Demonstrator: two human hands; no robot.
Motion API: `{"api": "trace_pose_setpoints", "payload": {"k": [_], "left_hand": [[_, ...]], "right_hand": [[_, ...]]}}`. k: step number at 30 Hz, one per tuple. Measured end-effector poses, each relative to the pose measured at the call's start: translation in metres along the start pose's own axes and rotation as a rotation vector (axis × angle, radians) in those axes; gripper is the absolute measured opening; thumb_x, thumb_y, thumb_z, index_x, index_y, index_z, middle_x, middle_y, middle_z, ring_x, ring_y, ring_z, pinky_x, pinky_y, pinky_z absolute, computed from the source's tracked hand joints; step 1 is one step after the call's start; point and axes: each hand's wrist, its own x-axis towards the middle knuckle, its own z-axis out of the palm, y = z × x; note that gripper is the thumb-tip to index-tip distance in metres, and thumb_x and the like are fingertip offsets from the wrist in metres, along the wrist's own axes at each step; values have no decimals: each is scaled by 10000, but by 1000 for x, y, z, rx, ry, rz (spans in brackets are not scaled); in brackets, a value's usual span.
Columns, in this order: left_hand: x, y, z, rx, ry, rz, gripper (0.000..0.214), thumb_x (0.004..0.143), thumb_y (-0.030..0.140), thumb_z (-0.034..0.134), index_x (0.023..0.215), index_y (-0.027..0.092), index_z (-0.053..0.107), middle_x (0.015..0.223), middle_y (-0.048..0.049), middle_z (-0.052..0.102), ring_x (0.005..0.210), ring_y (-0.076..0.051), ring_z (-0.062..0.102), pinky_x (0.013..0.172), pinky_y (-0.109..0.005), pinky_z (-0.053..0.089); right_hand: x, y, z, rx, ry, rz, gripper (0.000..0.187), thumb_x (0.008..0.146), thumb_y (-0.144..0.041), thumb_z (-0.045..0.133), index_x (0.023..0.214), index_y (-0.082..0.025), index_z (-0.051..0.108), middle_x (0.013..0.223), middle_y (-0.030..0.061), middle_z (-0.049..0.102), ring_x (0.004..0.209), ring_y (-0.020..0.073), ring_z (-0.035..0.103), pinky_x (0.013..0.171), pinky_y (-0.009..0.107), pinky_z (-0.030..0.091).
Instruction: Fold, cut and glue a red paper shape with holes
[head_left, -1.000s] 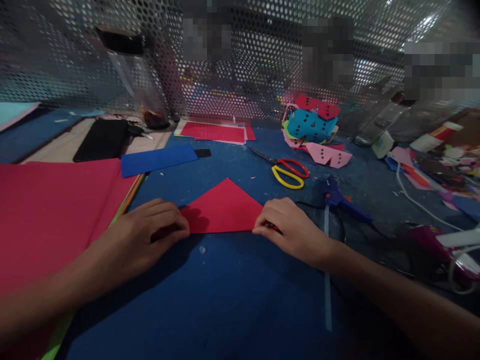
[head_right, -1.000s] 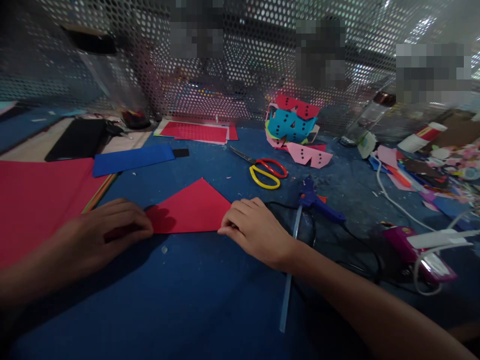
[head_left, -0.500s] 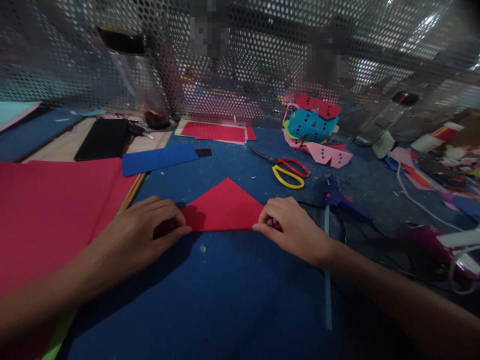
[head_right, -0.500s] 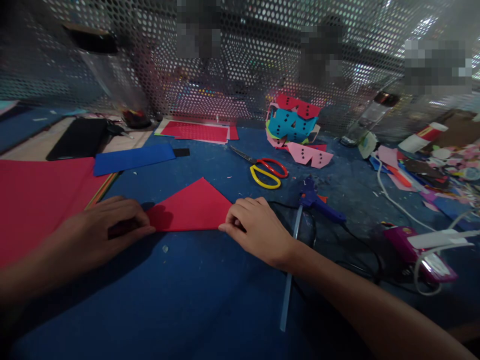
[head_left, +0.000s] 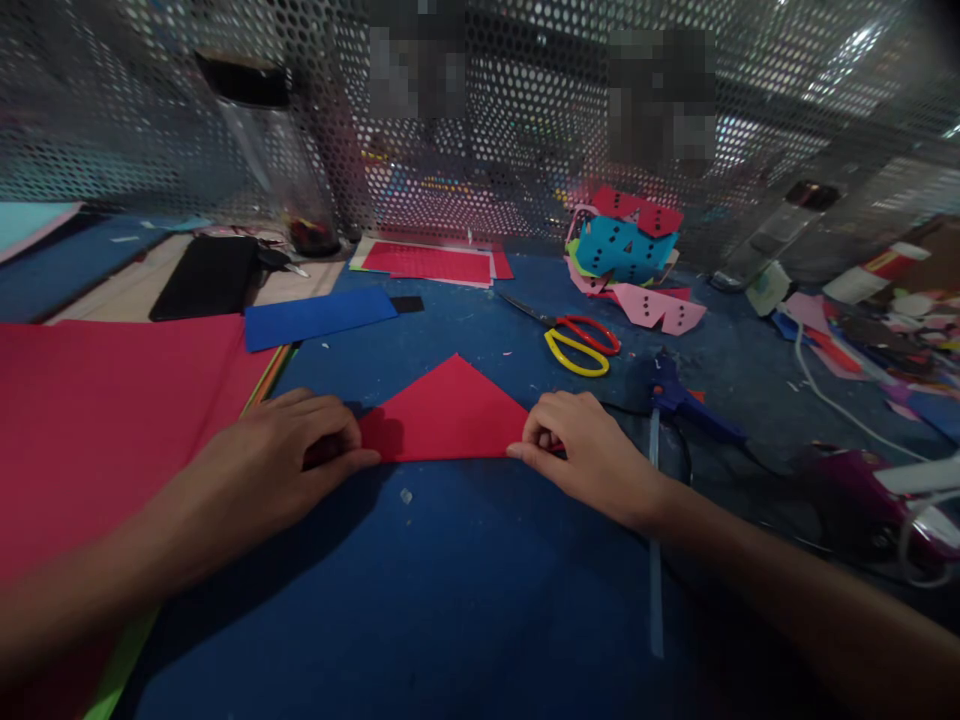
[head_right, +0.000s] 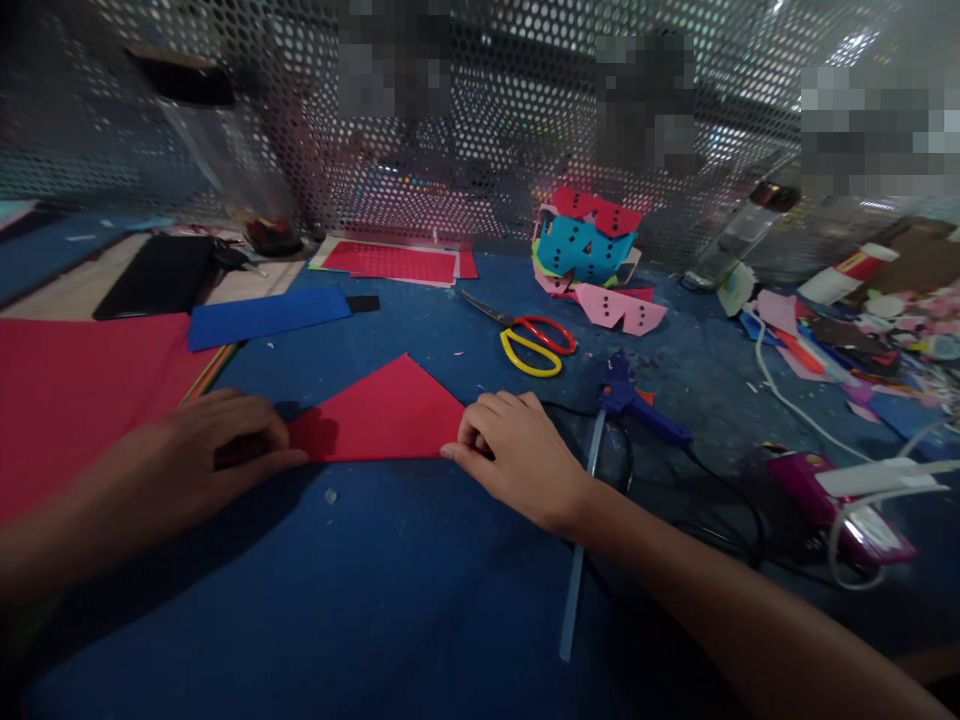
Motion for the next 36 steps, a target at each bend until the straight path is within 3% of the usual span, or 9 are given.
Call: {"api": "trace_pose_setpoints", "payload": {"k": [10,19,36], "left_hand": [[1,10,-15,68,-141,-116,370,949,552,507,845,224,643,891,-37,651,830,-211,578,695,-332,433],[0,11,-20,69,-163,-112,293,953,483,509,863,244,652,892,-29,647,877,-230,570,712,-342,423],[1,-2,-18,133,-176,-121,379,932,590,462,838,261,625,868,-25,665,819,-231,585,682,-345,409]], "right_hand": [[-1,1,-3,-17,-16,21,263,949,-418,643,799,-210,585,809,-13,624,822,163,546,781,332,312],[-1,0,-6,-68,-35,18,258,953,-400,634,795,-205,576,831,-1,624,839,174,542,781,334,299],[-2,3,-11,-73,-61,42,236,953,-372,634,792,-207,583,840,0,630,835,173,547,786,338,311]]}}
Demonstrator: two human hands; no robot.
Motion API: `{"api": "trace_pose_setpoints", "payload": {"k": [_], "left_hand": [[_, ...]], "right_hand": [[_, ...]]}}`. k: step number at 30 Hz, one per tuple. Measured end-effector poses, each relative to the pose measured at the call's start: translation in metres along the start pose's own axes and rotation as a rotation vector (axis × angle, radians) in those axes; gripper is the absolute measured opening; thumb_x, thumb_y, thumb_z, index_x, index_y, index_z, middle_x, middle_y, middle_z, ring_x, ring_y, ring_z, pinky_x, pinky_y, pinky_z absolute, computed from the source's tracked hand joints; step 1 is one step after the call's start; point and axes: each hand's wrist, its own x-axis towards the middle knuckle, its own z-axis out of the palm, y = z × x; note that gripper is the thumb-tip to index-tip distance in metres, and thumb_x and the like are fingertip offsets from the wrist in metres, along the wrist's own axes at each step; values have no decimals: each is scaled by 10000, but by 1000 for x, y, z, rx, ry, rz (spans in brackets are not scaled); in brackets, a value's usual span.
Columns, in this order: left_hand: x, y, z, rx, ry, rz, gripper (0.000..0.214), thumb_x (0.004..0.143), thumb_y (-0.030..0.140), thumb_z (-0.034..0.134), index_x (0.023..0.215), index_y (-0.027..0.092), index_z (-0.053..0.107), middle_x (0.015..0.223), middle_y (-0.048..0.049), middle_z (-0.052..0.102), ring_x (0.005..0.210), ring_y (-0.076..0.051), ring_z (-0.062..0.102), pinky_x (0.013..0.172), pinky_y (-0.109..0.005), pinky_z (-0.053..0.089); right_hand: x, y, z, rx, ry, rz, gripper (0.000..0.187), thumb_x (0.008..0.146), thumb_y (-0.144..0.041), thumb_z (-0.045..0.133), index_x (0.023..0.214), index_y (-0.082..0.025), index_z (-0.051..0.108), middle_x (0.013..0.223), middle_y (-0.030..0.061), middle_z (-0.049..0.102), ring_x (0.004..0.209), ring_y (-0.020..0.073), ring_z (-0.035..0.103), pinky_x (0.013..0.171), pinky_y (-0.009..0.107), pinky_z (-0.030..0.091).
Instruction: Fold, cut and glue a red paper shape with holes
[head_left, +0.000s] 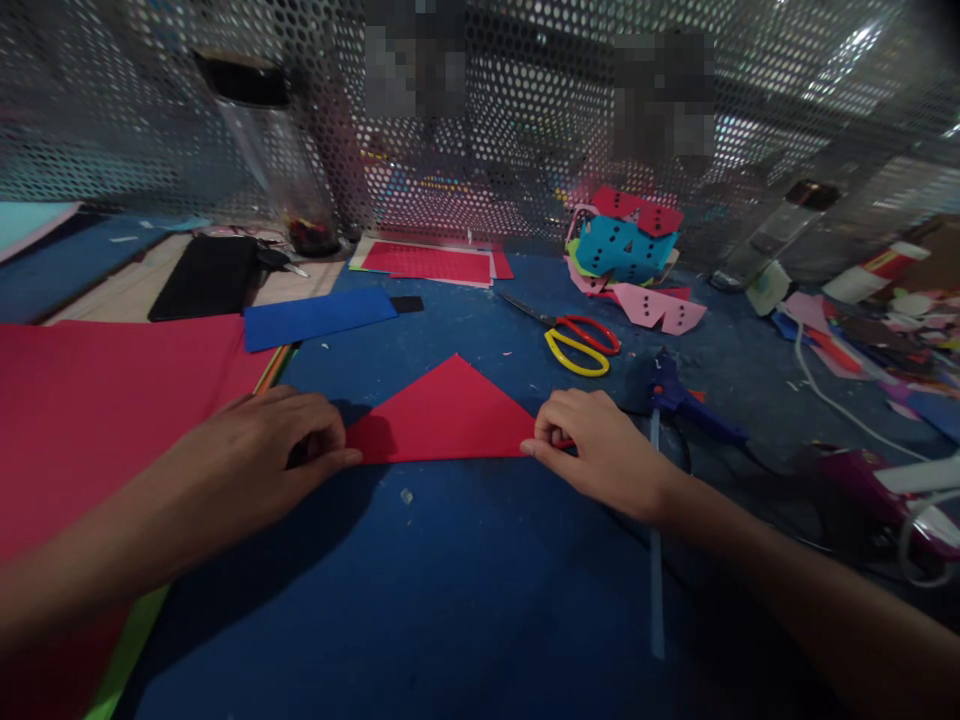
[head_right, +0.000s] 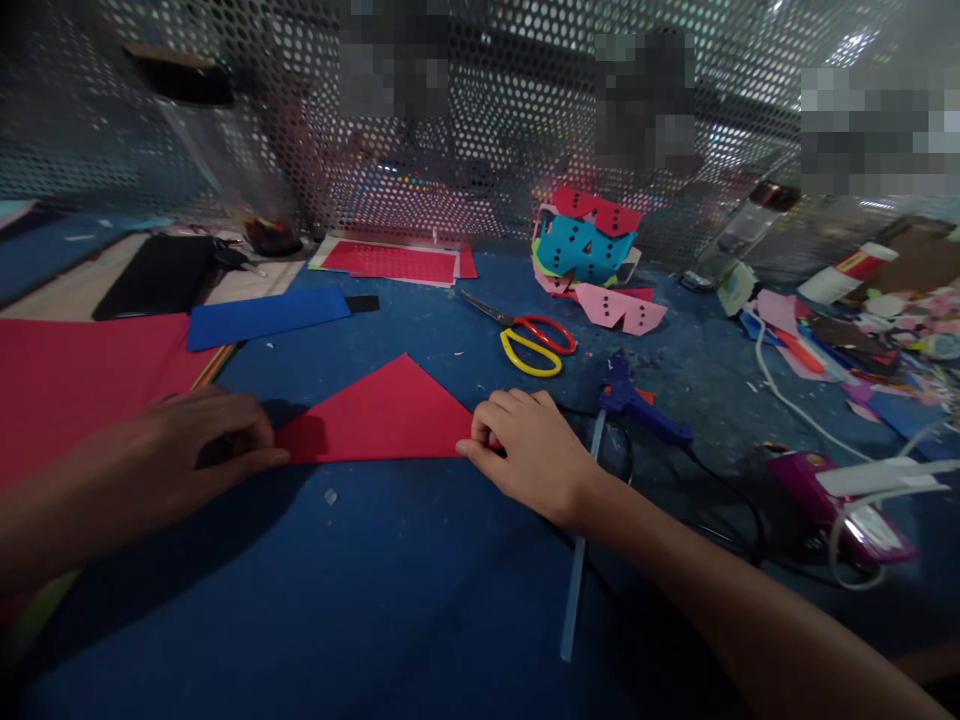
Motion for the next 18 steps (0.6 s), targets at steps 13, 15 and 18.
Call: {"api": "trace_pose_setpoints", "payload": {"k": [13,15,18], "left_hand": [[0,-9,-3,31,-30,2,403,930,615,460,855,256,626,851,-31,653,789,-223,582,644,-324,414],[0,-10,-3,27,-38,-3,402,926,618,469,849,256,626,852,-30,653,777,-221,584,640,-326,415],[1,-10,-3,16,-33,6,384,924,600,482,829,258,630,839,-31,652,766,-223,583,631,-327,414]], "right_hand": [[1,8,-7,-35,-73,-2,228,963,-384,611,808,-216,596,852,-2,625,836,175,550,765,340,307],[0,9,-8,-38,-81,3,231,963,-384,611,803,-219,598,847,-4,625,841,174,557,771,342,309],[-1,9,-11,-46,-86,7,234,960,-389,613,798,-221,598,840,-7,627,840,173,564,770,343,312]]}}
